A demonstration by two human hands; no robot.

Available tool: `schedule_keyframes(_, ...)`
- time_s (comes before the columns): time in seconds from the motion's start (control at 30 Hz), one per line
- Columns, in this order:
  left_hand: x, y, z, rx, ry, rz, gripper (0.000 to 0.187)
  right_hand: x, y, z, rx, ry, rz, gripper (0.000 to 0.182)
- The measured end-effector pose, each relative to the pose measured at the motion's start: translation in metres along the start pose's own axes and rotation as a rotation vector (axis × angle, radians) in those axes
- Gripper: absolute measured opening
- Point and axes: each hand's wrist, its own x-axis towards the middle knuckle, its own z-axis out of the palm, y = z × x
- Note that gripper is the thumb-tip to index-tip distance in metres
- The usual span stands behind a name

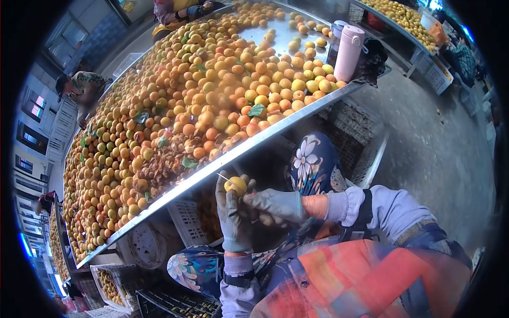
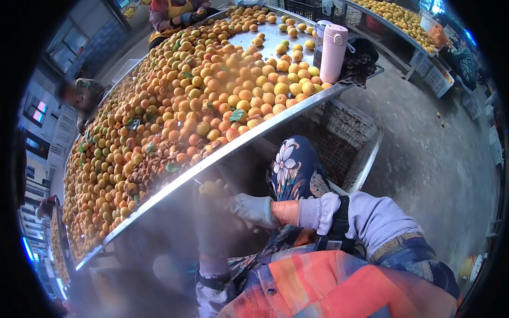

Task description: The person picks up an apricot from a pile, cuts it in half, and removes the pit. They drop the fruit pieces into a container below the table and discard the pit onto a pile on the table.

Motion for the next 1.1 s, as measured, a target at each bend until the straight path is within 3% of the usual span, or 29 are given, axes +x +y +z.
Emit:
schedule_keyframes(0.17, 0.006, -0.002, -0.004, 0.246, -0.086, 0.168, 0.046, -0.005, -0.008, -0.001, -0.006, 0.004, 0.067, 0.06)
schedule_keyframes(0.3, 0.005, -0.014, -0.01, 0.054, -0.042, 0.019, 0.049, 0.007, 0.025, -0.007, -0.044, 0.014, -0.027, 0.061)
schedule_keyframes(0.4, -0.003, -0.008, 0.004, 0.079, 0.045, -0.07, 0.051, -0.002, 0.018, 0.002, 0.024, 0.028, 0.056, 0.064)
schedule_keyframes(0.5, -0.005, -0.009, 0.004, -0.014, 0.014, -0.03, 0.05, -0.002, 0.006, 0.001, 0.03, -0.013, 0.201, 0.064)
schedule_keyframes(0.63, -0.001, 0.0, 0.004, 0.128, -0.021, 0.098, 0.05, -0.008, -0.021, 0.006, 0.046, -0.007, 0.146, 0.058)
schedule_keyframes(0.73, 0.001, 0.002, -0.002, 0.174, -0.043, 0.086, 0.051, -0.009, -0.023, 0.008, -0.012, -0.008, 0.158, 0.056)
schedule_keyframes(0.77, -0.001, 0.003, 0.0, 0.049, -0.045, 0.033, 0.051, -0.003, -0.014, 0.008, -0.01, -0.005, 0.158, 0.056)
schedule_keyframes(0.83, -0.005, 0.001, 0.002, -0.09, -0.042, -0.016, 0.052, 0.009, 0.007, 0.008, -0.011, 0.015, -0.055, 0.055)
schedule_keyframes(0.93, -0.004, 0.003, -0.006, -0.079, -0.052, -0.107, 0.054, -0.002, 0.001, 0.013, 0.032, 0.043, 0.099, 0.055)
schedule_keyframes(1.03, -0.006, 0.004, -0.002, 0.01, -0.072, -0.057, 0.057, -0.006, -0.008, 0.012, 0.136, -0.017, 0.15, 0.056)
schedule_keyframes(1.1, -0.006, 0.007, 0.002, 0.277, -0.055, 0.17, 0.059, -0.01, -0.016, 0.011, 0.148, -0.05, 0.163, 0.056)
